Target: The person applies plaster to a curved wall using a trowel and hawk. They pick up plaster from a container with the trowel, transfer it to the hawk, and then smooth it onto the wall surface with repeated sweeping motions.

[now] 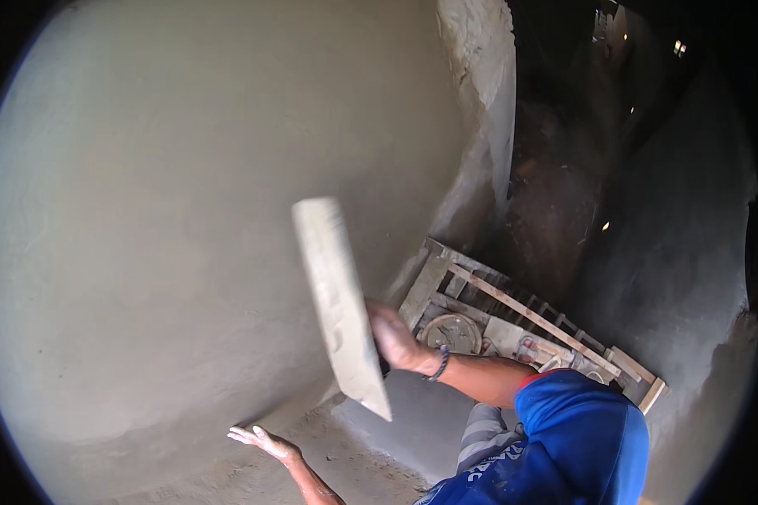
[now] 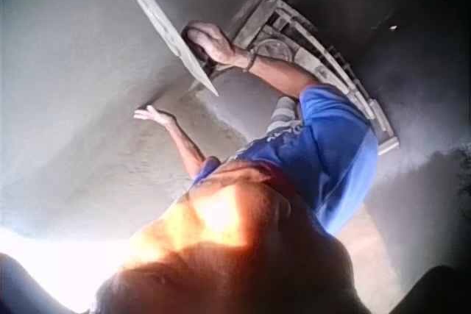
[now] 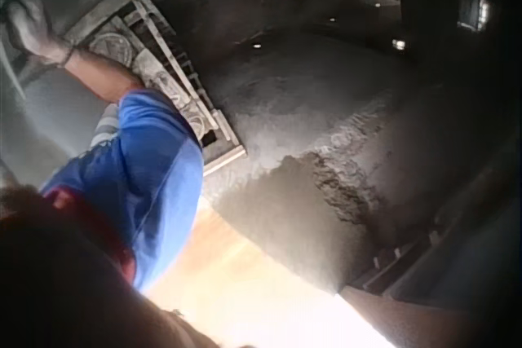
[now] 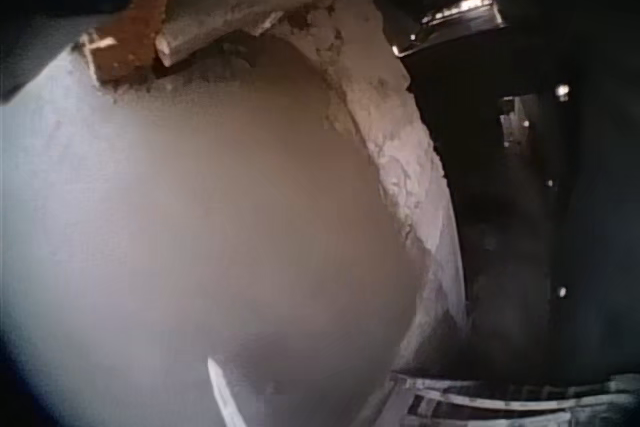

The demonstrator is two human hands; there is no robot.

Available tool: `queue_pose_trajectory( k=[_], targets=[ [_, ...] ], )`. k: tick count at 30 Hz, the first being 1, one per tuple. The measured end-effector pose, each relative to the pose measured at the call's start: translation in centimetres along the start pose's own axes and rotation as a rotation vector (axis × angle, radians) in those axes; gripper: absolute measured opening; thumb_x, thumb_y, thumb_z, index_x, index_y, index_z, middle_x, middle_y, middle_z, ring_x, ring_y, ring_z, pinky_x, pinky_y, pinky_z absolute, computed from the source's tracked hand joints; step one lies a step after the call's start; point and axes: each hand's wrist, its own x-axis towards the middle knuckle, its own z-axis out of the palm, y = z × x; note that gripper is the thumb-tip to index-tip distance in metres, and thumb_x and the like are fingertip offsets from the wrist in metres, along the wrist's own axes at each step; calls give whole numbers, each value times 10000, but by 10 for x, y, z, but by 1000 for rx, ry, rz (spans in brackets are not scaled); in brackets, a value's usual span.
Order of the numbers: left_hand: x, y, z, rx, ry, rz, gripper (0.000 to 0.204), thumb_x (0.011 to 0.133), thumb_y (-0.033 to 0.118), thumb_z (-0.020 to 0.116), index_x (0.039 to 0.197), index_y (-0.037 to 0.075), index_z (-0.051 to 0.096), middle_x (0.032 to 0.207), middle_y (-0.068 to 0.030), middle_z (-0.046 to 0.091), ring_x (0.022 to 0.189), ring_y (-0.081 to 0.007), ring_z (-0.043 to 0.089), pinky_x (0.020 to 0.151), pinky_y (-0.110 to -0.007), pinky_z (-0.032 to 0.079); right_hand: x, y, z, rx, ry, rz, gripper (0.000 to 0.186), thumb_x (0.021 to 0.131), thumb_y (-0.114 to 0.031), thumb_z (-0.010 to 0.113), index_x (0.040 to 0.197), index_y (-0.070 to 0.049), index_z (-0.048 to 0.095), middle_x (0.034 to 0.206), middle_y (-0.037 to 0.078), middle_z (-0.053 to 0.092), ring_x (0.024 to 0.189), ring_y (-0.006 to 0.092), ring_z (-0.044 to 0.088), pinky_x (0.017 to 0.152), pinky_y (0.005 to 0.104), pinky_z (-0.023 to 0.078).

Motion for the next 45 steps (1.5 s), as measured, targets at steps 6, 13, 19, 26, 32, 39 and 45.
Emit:
queue_pose_trajectory(
  k=[6, 13, 19, 26, 32, 39, 45],
  targets=[
    [1, -5, -5, -83, 77, -66, 839, 980, 624, 384, 1588, 113, 113, 1653, -142, -53, 1518, -298, 55, 1200, -484, 125, 17, 92, -224, 526, 532, -28, 544, 1007, -548, 405, 1289, -108, 554, 1148, 84, 659, 1022, 254, 662, 908, 423, 557],
    [7, 12, 14, -313, 79, -90, 829, 990, 549, 431, 1582, 116, 43, 1642, -78, -139, 1522, -229, -47, 1233, -512, 82, 106, 121, -332, 535, 796, -5, 381, 962, -480, 464, 847, -152, 619, 691, -6, 627, 505, 155, 580, 469, 319, 501],
    [4, 17, 16, -321, 65, -87, 935, 948, 617, 439, 1579, 98, -17, 1640, -96, -146, 1521, -256, -55, 1225, -538, 63, 153, 136, -336, 499, 863, 27, 367, 950, -498, 533, 775, -178, 490, 548, -43, 398, 376, 121, 382, 361, 291, 331],
    [-4, 25, 17, -329, 53, -81, 813, 1001, 514, 425, 1579, 96, 33, 1645, -73, -123, 1521, -213, -60, 1237, -500, 75, 159, 100, -237, -105, 945, -236, 314, 1003, -344, 530, 843, -73, 530, 583, 52, 465, 429, 166, 453, 408, 363, 410],
    [9, -3, 7, -343, 55, -106, 830, 990, 521, 447, 1578, 92, 48, 1644, -78, -101, 1520, -218, -6, 1235, -507, 120, 89, 82, -139, -451, 664, -487, 215, 986, -261, 574, 974, -46, 580, 706, 69, 574, 677, 244, 622, 658, 375, 502],
    [2, 16, 23, -322, 67, -74, 841, 983, 493, 474, 1577, 85, 40, 1643, -89, -87, 1517, -230, 44, 1237, -497, 133, 111, 143, -310, 585, 956, 24, 356, 957, -490, 546, 920, -137, 517, 590, -28, 422, 417, 128, 420, 379, 319, 375],
    [8, -3, 7, -358, 58, -60, 857, 976, 499, 486, 1578, 88, 35, 1643, -96, -79, 1516, -240, 54, 1235, -501, 138, 152, 157, -325, 617, 959, 123, 349, 954, -491, 521, 900, -146, 523, 577, -27, 405, 412, 140, 405, 393, 313, 358]
  ],
)
